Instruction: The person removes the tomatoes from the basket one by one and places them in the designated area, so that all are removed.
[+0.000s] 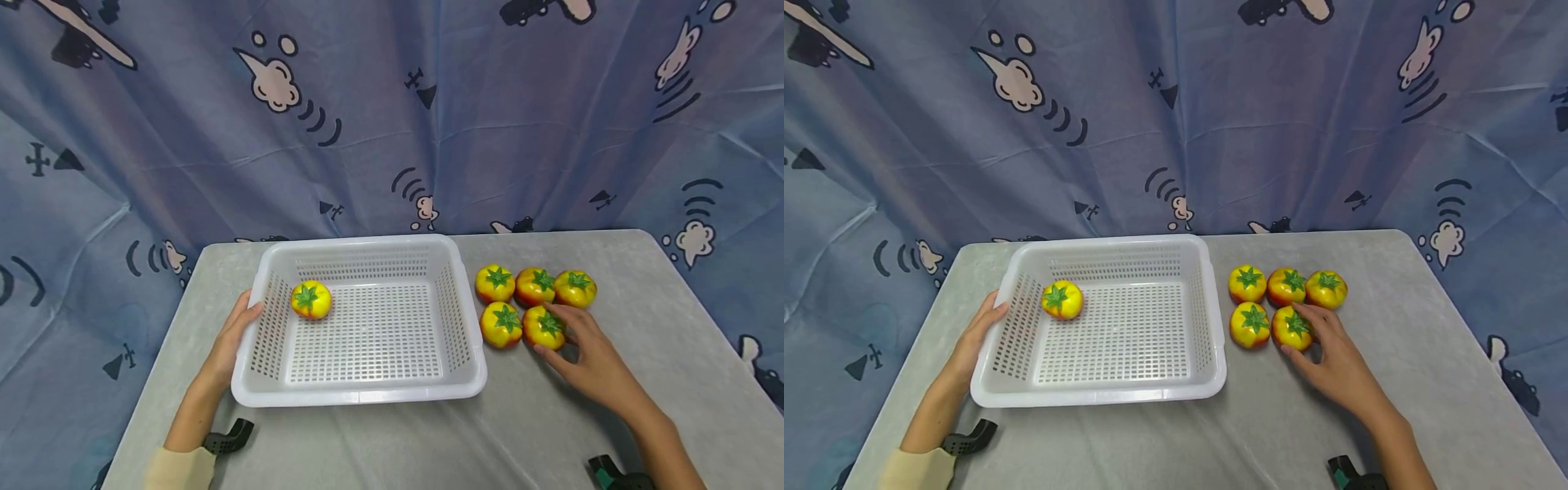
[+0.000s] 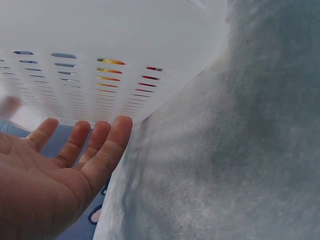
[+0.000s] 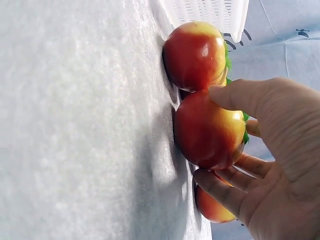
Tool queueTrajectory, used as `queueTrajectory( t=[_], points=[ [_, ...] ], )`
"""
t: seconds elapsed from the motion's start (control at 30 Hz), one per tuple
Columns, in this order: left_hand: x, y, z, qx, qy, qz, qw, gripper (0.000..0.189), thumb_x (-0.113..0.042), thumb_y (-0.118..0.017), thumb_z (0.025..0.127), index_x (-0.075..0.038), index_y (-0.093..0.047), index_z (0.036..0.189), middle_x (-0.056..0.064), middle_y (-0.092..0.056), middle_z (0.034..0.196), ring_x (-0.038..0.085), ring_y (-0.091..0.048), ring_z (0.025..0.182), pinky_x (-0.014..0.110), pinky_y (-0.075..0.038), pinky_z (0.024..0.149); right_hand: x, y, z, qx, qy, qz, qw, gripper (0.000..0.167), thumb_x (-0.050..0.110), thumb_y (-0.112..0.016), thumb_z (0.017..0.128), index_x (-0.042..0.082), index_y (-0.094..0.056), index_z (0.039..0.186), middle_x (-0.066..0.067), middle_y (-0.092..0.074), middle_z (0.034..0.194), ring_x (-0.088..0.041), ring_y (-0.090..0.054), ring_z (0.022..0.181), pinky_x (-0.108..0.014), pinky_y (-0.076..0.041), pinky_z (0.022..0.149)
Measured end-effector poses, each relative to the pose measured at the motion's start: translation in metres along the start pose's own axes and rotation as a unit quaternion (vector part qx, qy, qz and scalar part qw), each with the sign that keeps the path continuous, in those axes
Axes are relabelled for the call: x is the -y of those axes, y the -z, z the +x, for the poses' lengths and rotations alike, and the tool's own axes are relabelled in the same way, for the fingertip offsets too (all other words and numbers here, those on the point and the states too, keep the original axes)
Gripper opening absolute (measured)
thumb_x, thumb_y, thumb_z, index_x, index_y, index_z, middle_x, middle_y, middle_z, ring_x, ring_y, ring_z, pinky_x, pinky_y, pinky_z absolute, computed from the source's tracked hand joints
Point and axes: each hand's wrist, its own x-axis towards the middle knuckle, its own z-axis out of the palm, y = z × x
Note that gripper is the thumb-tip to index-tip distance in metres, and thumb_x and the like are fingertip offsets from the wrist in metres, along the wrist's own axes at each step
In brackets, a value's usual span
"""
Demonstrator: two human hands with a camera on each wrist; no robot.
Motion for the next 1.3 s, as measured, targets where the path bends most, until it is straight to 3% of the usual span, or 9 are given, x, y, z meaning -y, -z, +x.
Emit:
queueTrajectory(
  t=[0.4, 0.53, 0.63, 0.73, 0.87, 0.93, 1.03, 1.13, 1.3],
  points=[
    [0.002, 0.001, 0.001, -0.003, 0.001, 0.01, 0.9999, 0.058, -0.042, -0.027, 0.115, -0.017, -0.013, 0.165, 0.026, -0.034, 0.158, 0.022, -0.06, 0.118, 0.035, -0.06, 0.089, 0.003, -0.002, 0.0, -0.006, -0.001, -0.007, 1.0, 0.076, 0.012, -0.085, 0.09, 0.002, -0.046, 0.155, -0.025, -0.048, 0.146, -0.045, -0.054, 0.125, -0.062, -0.055, 0.091],
    [0.002, 0.001, 0.001, -0.003, 0.001, 0.011, 0.9999, 0.058, -0.042, -0.027, 0.115, -0.017, -0.013, 0.165, 0.026, -0.034, 0.157, 0.021, -0.061, 0.117, 0.035, -0.061, 0.088, 0.002, -0.004, -0.001, -0.009, 0.004, -0.007, 0.9999, 0.077, 0.012, -0.085, 0.09, 0.004, -0.046, 0.156, -0.024, -0.048, 0.146, -0.043, -0.055, 0.124, -0.03, -0.062, 0.092],
    [0.002, 0.001, 0.001, -0.002, 0.002, 0.011, 0.9999, 0.058, -0.042, -0.026, 0.115, -0.017, -0.012, 0.165, 0.026, -0.035, 0.157, 0.021, -0.061, 0.117, 0.035, -0.061, 0.088, 0.002, -0.005, -0.001, -0.013, 0.007, -0.009, 0.9999, 0.077, 0.014, -0.086, 0.09, 0.005, -0.046, 0.156, -0.024, -0.048, 0.147, -0.042, -0.055, 0.124, -0.001, -0.043, 0.09],
    [0.001, 0.001, 0.001, -0.003, 0.004, 0.011, 0.9999, 0.058, -0.042, -0.027, 0.115, -0.017, -0.013, 0.165, 0.026, -0.035, 0.157, 0.022, -0.061, 0.118, 0.035, -0.061, 0.089, 0.002, -0.005, -0.001, -0.019, 0.012, -0.011, 0.9997, 0.077, 0.014, -0.086, 0.09, 0.004, -0.047, 0.155, -0.024, -0.047, 0.148, -0.042, -0.054, 0.125, 0.006, -0.031, 0.091],
    [0.001, 0.001, 0.0, -0.005, 0.006, 0.01, 0.9999, 0.058, -0.043, -0.027, 0.115, -0.019, -0.012, 0.166, 0.025, -0.034, 0.158, 0.022, -0.061, 0.119, 0.035, -0.06, 0.089, 0.004, -0.003, -0.001, -0.027, 0.019, -0.021, 0.9993, 0.078, 0.016, -0.087, 0.089, 0.005, -0.047, 0.155, -0.024, -0.047, 0.149, -0.042, -0.053, 0.126, 0.008, -0.025, 0.093],
    [0.001, 0.0, 0.0, -0.005, 0.006, 0.01, 0.9999, 0.058, -0.043, -0.027, 0.115, -0.019, -0.012, 0.166, 0.025, -0.034, 0.158, 0.021, -0.061, 0.118, 0.035, -0.06, 0.089, 0.006, -0.001, -0.001, -0.029, 0.017, -0.033, 0.9989, 0.078, 0.018, -0.087, 0.089, 0.006, -0.047, 0.155, -0.024, -0.047, 0.149, -0.041, -0.055, 0.123, 0.001, -0.037, 0.093],
    [0.001, 0.0, -0.001, -0.006, 0.007, 0.01, 0.9999, 0.058, -0.043, -0.027, 0.115, -0.019, -0.013, 0.166, 0.025, -0.035, 0.158, 0.021, -0.062, 0.118, 0.035, -0.061, 0.089, 0.01, 0.003, 0.0, -0.029, 0.011, -0.039, 0.9988, 0.078, 0.019, -0.087, 0.089, 0.007, -0.048, 0.155, -0.024, -0.046, 0.151, -0.042, -0.056, 0.123, -0.034, -0.054, 0.101],
    [0.0, 0.0, 0.0, -0.005, 0.007, 0.01, 0.9999, 0.057, -0.043, -0.027, 0.115, -0.019, -0.013, 0.165, 0.025, -0.036, 0.157, 0.021, -0.062, 0.117, 0.035, -0.061, 0.089, 0.015, 0.007, 0.002, -0.025, 0.004, -0.031, 0.9992, 0.077, 0.02, -0.087, 0.089, 0.007, -0.048, 0.155, -0.026, -0.044, 0.152, -0.046, -0.051, 0.129, -0.071, -0.047, 0.098],
    [0.0, 0.0, 0.0, -0.004, 0.005, 0.01, 0.9999, 0.057, -0.042, -0.026, 0.115, -0.018, -0.014, 0.165, 0.025, -0.036, 0.156, 0.021, -0.062, 0.117, 0.035, -0.061, 0.088, 0.025, 0.012, 0.007, -0.024, 0.008, -0.022, 0.9994, 0.076, 0.018, -0.087, 0.089, 0.006, -0.049, 0.154, -0.026, -0.042, 0.155, -0.05, -0.042, 0.138, -0.081, -0.039, 0.102]
  ],
)
